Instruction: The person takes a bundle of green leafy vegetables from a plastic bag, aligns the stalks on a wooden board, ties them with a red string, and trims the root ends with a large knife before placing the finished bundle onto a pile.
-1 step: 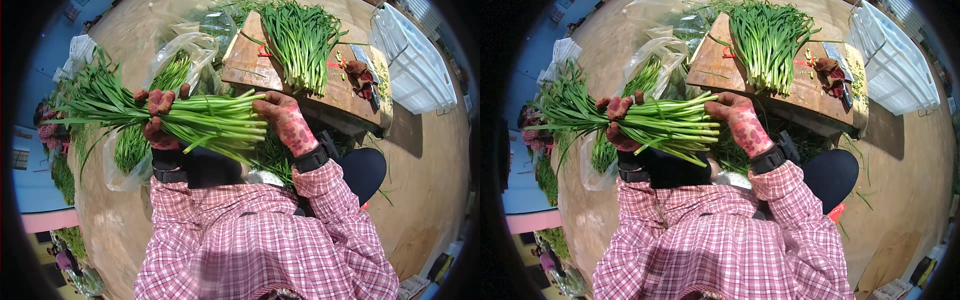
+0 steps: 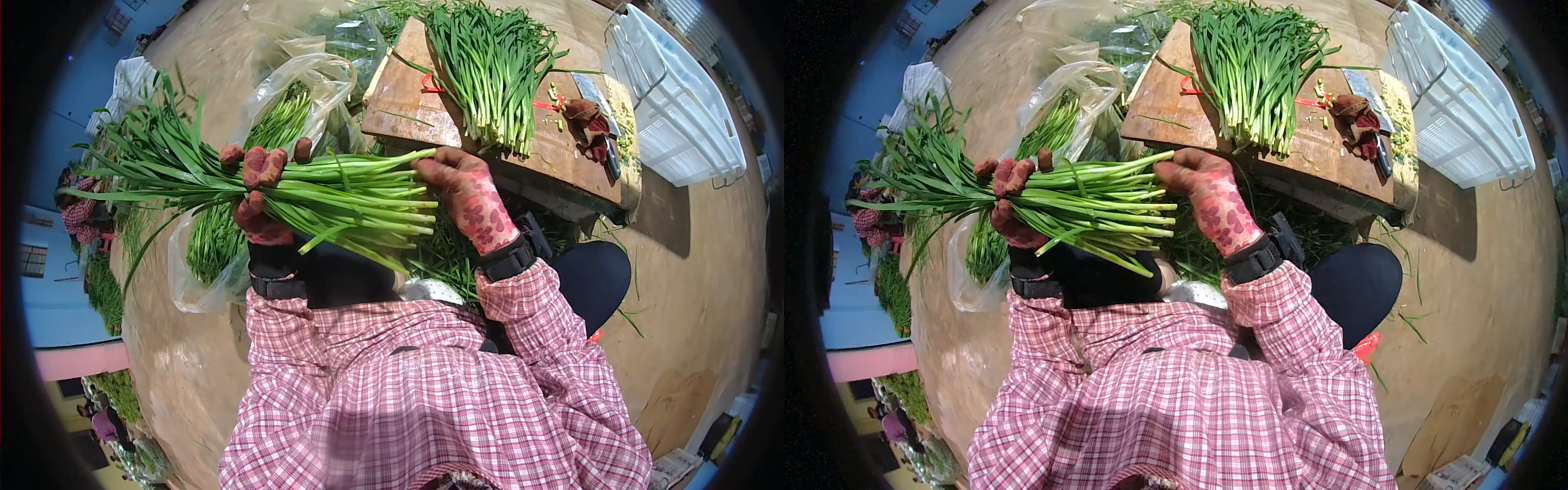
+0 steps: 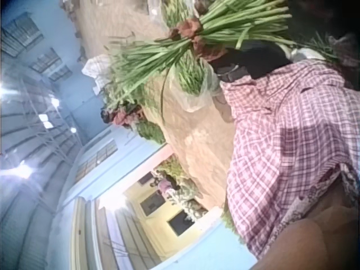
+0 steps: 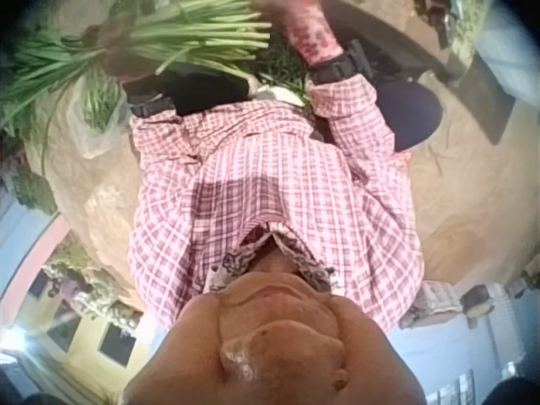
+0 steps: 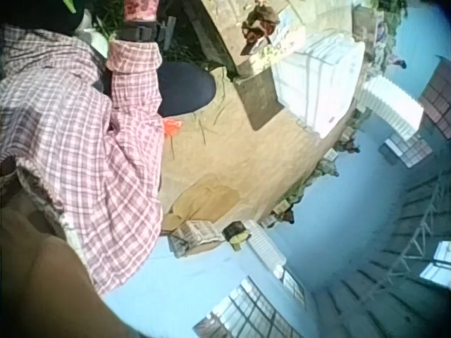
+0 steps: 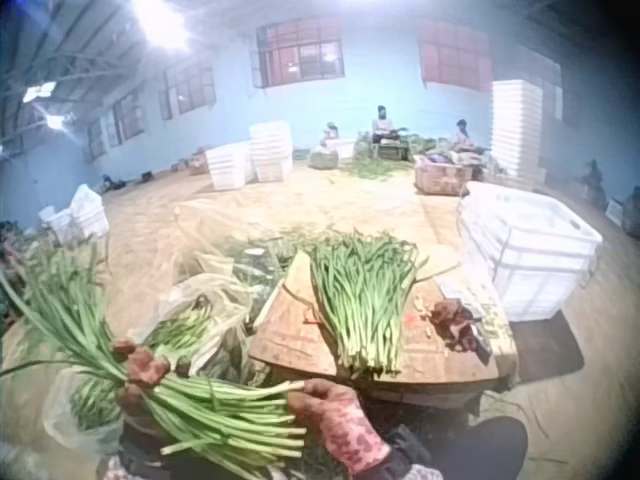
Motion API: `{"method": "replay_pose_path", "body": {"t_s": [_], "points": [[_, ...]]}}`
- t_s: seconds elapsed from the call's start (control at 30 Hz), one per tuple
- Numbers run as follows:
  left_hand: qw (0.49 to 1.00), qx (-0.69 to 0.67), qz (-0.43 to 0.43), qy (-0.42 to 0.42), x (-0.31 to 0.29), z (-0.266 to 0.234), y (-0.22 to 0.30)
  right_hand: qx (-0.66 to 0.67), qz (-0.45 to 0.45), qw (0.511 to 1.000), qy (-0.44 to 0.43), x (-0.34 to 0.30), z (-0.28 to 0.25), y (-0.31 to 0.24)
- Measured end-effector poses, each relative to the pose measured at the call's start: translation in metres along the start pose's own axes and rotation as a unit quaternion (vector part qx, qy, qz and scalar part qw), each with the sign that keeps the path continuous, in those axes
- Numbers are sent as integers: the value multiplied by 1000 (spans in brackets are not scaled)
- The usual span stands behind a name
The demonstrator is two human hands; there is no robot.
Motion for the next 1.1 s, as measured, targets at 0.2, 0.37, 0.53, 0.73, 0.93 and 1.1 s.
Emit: {"method": "replay_pose_path", "body": {"t_s": [0.2, 0.37, 0.53, 0.73, 0.93, 1.1], "points": [[995, -10, 37, 87, -2, -3, -2, 55, 45, 997, 35, -5, 1, -6], [1000, 6, -14, 27, -6, 0, -14, 79, 56, 994, -59, -6, 25, 4], [999, 28, -18, 24, -3, 0, -22, 50, 50, 997, 19, -1, 4, 20], [998, 38, -40, 28, -5, 6, -22, 267, 64, 958, 88, -12, -24, 26], [996, 6, -55, -68, 5, 6, -24, 87, 144, 984, -56, -17, 2, 26], [998, 0, 12, -63, 4, -5, -10, 208, 6, 972, 109, -16, -28, 8]]}}
Point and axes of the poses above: each hand's wrist, its own x-axis towards the middle knuckle, its own z-axis out of the palm, y = z × x, the point moved 4 cm from there along x, towards the middle knuckle, and after that the axes turned 9 degrees about z, right-handed, at the moved point
